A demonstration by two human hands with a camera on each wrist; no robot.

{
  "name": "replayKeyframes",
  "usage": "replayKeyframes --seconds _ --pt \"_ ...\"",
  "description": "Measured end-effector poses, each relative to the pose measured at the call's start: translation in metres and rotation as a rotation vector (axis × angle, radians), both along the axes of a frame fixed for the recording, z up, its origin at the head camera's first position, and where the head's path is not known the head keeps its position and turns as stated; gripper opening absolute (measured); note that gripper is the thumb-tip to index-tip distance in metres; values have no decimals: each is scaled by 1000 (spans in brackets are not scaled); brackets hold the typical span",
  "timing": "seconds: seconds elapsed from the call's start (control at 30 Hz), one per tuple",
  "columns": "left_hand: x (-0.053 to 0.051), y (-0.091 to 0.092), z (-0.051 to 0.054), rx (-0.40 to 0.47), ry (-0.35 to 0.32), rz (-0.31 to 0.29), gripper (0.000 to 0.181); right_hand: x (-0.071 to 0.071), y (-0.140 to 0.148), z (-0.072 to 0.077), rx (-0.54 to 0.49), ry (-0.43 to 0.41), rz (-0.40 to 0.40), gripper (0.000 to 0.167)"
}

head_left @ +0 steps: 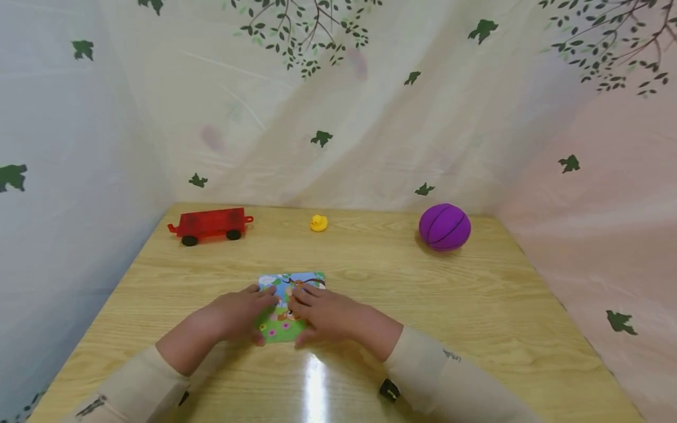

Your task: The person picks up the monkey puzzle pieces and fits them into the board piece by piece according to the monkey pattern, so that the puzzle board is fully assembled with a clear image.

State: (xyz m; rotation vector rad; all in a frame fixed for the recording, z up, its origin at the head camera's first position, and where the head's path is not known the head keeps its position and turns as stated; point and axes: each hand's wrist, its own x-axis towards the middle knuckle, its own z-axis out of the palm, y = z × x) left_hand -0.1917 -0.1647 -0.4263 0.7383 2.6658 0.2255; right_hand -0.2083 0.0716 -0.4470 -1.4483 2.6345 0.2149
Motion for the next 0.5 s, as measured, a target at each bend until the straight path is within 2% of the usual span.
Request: replayKeyframes --seconds 0.13,0.27,0.4,0.5 --pt "1 2 1 1 4 -9 81 5 5 1 52 3 -21 80" --pt "1 3 2 -7 8 -10 81 16 15 4 25 -42 -65 76" --pt "1 3 0 -11 21 -7 80 27 25 8 23 -32 -68 72" --pt "1 3 -1 15 19 1 66 32 30 11 31 -45 -69 70"
